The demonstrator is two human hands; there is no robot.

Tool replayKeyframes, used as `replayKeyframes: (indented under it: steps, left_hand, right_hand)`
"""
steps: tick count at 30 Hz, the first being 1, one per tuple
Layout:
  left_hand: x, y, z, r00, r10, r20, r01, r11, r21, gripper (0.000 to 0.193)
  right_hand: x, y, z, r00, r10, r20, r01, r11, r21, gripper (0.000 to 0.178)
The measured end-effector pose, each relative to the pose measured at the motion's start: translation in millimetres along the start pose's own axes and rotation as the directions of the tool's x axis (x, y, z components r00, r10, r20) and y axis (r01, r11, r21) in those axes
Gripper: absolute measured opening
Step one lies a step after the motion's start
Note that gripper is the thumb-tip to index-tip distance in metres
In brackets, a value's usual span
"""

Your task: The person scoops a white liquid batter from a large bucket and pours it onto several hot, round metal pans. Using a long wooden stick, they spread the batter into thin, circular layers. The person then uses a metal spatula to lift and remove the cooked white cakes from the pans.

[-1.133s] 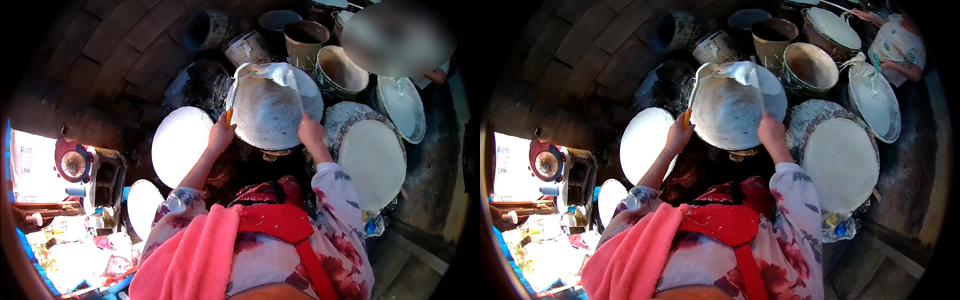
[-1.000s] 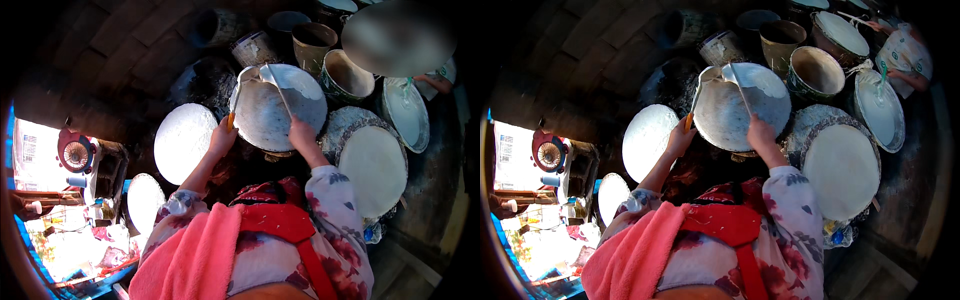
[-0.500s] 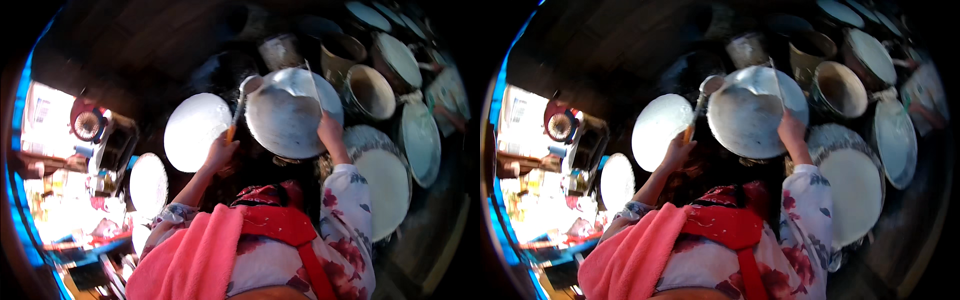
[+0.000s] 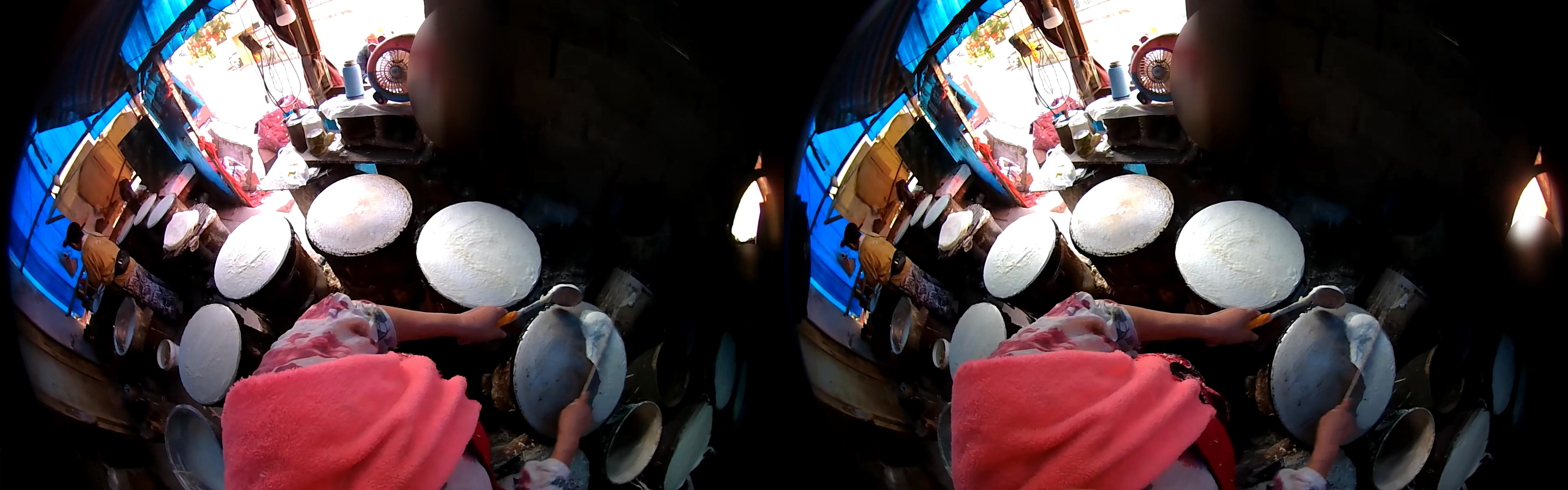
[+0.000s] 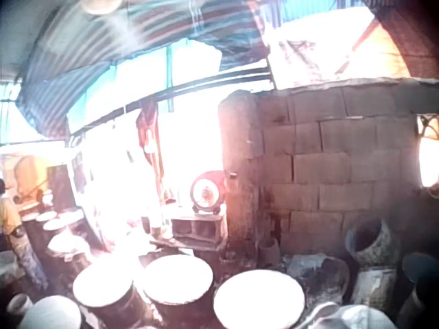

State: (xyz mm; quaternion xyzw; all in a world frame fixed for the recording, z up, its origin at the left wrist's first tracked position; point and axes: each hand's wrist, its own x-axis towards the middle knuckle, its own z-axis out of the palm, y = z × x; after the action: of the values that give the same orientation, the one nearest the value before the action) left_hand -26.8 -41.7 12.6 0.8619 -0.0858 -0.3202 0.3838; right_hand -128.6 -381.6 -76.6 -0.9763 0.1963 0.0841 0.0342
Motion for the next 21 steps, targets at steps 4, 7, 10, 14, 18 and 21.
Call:
replayKeyframes:
  steps: [4,7,10,14,18,21]
  left_hand:
    - [-8.1,-15.6,-0.4,1.000,-0.010,-0.028,0.010,1.000,-0.020,0.048]
    - [-34.1,8.1,-13.3,0.997,-0.081,0.004,0.081,0.992,-0.095,0.046]
    - [-28.0,7.6,-8.5,0.999,-0.049,0.019,0.051,0.995,-0.084,0.042]
    - [-36.5,-3.4,-11.6,0.992,-0.128,-0.001,0.126,0.983,-0.132,0.046]
    - [-40.0,-17.6,1.2,0.992,-0.123,0.014,0.121,0.936,-0.330,0.047]
    - [-37.0,-10.8,2.4,0.993,-0.113,0.037,0.119,0.940,-0.320,0.046]
  right_hand:
    - [-21.5,8.5,12.1,0.978,-0.169,-0.125,0.179,0.981,0.071,0.039]
    - [12.7,58.0,22.1,0.970,-0.040,-0.238,0.083,0.982,0.170,0.037]
    - [14.0,48.5,-1.0,0.992,-0.070,-0.109,0.086,0.985,0.149,0.033]
    - [-22.1,8.4,-5.7,0.959,-0.278,-0.054,0.283,0.949,0.140,0.035]
    - [-7.7,42.6,3.1,0.966,-0.165,-0.197,0.195,0.970,0.145,0.039]
    - [8.8,45.8,-7.2,0.991,-0.119,-0.057,0.127,0.979,0.160,0.039]
